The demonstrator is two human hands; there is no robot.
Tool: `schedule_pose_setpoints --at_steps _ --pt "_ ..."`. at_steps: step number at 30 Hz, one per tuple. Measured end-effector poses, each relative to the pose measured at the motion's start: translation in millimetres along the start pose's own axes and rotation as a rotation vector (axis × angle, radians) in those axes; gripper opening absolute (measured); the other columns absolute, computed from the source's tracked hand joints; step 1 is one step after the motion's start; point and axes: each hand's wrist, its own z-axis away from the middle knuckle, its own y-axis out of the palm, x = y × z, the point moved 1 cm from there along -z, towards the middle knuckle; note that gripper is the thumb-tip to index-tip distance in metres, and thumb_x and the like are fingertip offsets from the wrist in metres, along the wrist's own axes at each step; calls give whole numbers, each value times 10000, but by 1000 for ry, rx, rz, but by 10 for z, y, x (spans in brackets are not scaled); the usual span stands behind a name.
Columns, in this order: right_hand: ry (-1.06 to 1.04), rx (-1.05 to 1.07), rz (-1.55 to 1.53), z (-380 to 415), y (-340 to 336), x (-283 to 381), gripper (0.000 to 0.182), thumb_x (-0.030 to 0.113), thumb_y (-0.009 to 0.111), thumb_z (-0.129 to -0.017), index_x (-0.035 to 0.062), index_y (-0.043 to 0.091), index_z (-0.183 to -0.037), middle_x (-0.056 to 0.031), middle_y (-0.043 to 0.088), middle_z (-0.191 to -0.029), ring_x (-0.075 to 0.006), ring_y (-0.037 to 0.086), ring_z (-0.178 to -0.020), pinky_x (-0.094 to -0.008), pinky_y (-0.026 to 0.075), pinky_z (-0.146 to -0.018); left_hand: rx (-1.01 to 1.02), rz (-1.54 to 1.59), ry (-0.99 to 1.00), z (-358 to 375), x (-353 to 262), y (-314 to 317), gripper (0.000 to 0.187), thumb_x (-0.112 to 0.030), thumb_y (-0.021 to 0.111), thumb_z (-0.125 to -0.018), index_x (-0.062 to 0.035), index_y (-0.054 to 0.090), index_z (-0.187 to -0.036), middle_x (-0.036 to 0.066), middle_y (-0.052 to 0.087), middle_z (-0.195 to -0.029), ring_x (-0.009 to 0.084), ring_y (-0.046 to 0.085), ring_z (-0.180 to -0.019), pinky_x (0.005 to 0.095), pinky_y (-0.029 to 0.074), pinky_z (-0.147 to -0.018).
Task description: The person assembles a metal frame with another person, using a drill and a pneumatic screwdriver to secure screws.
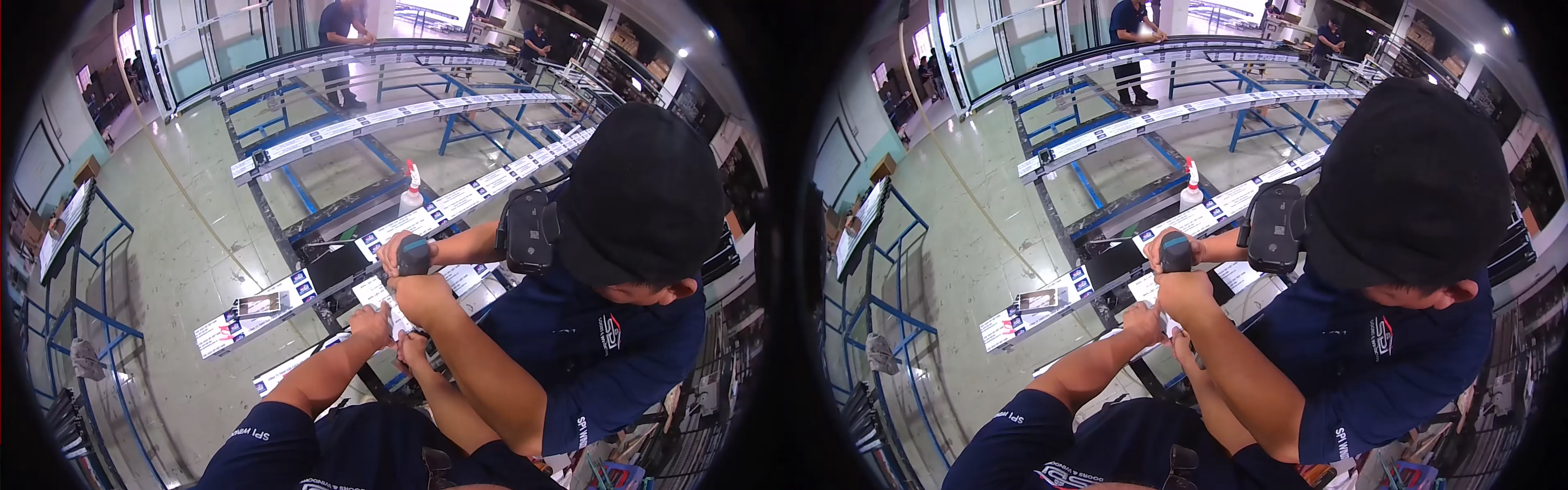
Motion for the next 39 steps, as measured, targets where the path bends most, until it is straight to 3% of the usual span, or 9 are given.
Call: schedule_pose_setpoints --at_steps 4,6,12,14,22,27,29,32,39 --pt "-105 26 -12 -225 -41 -310 410 198 650 -1001 47 564 -629 -53 540 -529 -157 499 -386 -323 368 -358 -43 50 39 -122 80 191 1116 -512 942 -624 -255 391 -1559 175 594 -1307 382 610 -1211 469 525 -956" --pt "-4 20 59 -692 -177 -780 412 214 662 -994 54 563 -628 -46 536 -532 -161 497 -385 -325 374 -358 -17 32 31 -128 83 176 1125 -535 938 -621 -252 386 -1561 181 595 -1309 385 607 -1219 474 522 -956" --pt "47 -20 76 -674 -164 -697 402 227 673 -985 54 566 -638 -45 534 -531 -170 498 -386 -333 387 -359 -1 -1 18 -33 26 35 1117 -539 939 -618 -245 399 -1550 178 600 -1310 376 601 -1232 470 521 -961" --pt "8 12 71 -172 -52 -168 390 230 671 -989 46 572 -660 -61 550 -556 -180 511 -402 -341 394 -364 -47 13 54 -89 69 139 1102 -522 944 -612 -241 416 -1537 177 604 -1308 374 606 -1226 466 527 -960" --pt "-2 26 92 -158 -50 -133 402 260 659 -1007 50 571 -675 -52 550 -557 -166 509 -410 -332 394 -370 -45 31 39 -28 40 54 1120 -476 966 -590 -243 416 -1538 177 599 -1318 375 619 -1207 469 526 -959" --pt "45 40 68 -83 -38 -63 385 237 655 -1001 59 576 -669 -49 558 -566 -151 499 -401 -316 372 -365 -18 23 14 -51 38 73 1063 -485 922 -673 -236 388 -1558 192 579 -1341 376 585 -1252 467 509 -986" --pt "-11 30 140 -90 -35 -24 376 236 643 -996 54 582 -673 -55 564 -565 -158 511 -411 -324 376 -375 -94 66 75 -163 119 210 964 -438 888 -719 -225 423 -1535 217 628 -1253 403 640 -1160 487 551 -926" --pt "-47 25 222 -33 -66 59 364 235 624 -988 47 590 -678 -66 573 -565 -168 529 -425 -335 382 -390 -159 111 83 -129 107 216 882 -411 938 -630 -202 528 -1382 203 649 -1194 409 654 -1134 507 558 -897" --pt "44 22 253 122 -30 251 352 231 586 -977 34 606 -686 -86 585 -562 -182 562 -454 -349 395 -416 -76 31 46 13 23 -7 984 -436 960 -608 -199 485 -1437 198 632 -1251 402 640 -1174 480 551 -920"
